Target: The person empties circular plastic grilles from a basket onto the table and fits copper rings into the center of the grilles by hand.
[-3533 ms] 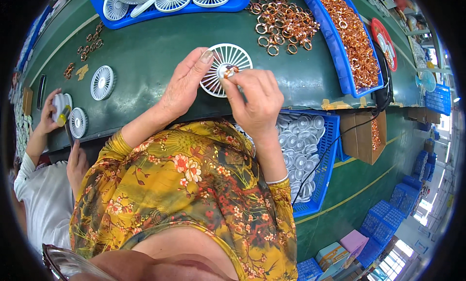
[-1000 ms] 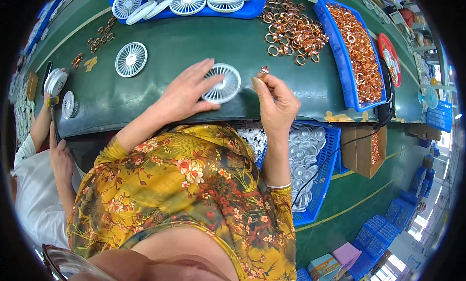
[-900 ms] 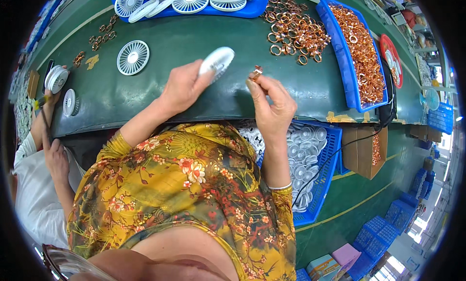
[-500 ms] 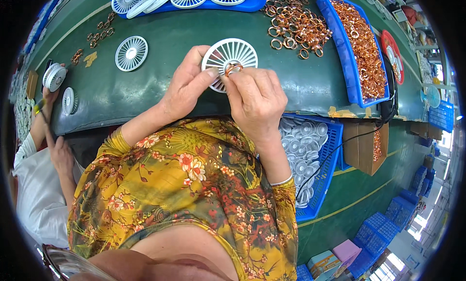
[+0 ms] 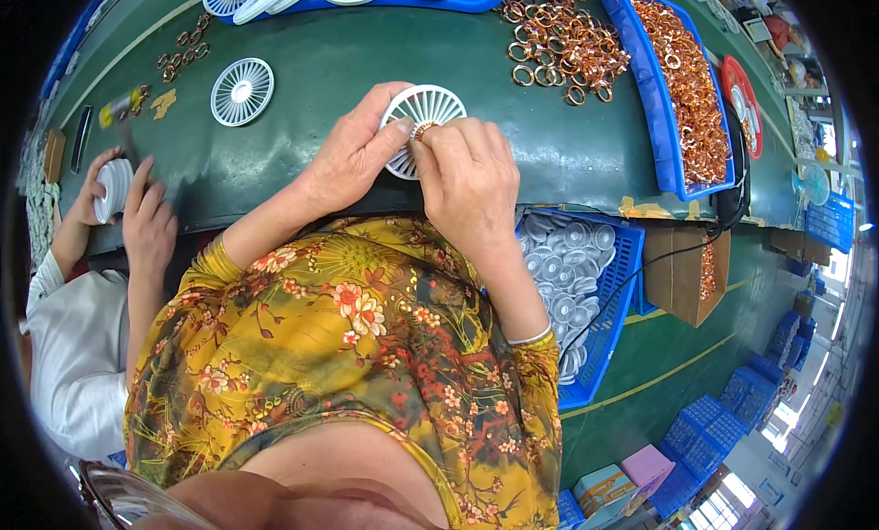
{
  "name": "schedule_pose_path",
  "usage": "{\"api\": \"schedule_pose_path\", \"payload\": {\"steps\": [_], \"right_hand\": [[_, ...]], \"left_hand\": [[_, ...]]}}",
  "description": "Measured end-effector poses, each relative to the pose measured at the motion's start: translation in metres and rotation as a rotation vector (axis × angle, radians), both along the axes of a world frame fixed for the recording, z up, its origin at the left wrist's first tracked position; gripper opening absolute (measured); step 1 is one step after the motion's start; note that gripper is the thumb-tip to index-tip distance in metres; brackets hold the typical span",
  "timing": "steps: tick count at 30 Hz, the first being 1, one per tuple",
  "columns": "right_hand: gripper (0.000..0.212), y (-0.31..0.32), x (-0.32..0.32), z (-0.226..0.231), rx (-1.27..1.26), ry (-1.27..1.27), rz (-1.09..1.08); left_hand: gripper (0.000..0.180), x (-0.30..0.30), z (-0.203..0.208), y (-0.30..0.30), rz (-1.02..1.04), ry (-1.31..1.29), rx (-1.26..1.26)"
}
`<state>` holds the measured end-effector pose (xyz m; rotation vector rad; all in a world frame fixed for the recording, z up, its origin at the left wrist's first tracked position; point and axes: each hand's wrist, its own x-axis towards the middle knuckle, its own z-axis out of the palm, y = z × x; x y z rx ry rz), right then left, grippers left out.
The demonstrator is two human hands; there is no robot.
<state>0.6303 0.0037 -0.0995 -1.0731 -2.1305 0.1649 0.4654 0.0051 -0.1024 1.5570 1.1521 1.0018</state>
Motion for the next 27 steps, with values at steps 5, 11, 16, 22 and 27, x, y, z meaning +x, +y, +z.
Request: {"api": "schedule_pose_path", "payload": {"steps": [5,11,16,22,27], "right_hand": [[0.029,-0.004,0.005,0.003,0.066,-0.022,-0.048],[0.03,-0.008,0.031,0.023,-0.058,-0.04,0.382],[0.03,0.003,0.034,0.003,-0.398,0.45,0.593],[0.047,0.004,0.023,-0.003,-0.569,0.59,0.408],[0.045,0.001,0.022,-0.013,-0.627,0.63,0.406]], "left_hand": [[0.033,-0.006,-0.003,0.003,-0.174,-0.301,-0.176],[0.054,-0.013,0.022,-0.018,-0.407,-0.343,-0.377],[0.049,-0.009,0.025,-0.018,-0.405,-0.296,-0.233],[0.051,-0.009,0.014,-0.018,-0.276,0.08,0.177],[0.051,-0.013,0.008,-0.018,-0.31,0.151,0.264]]}}
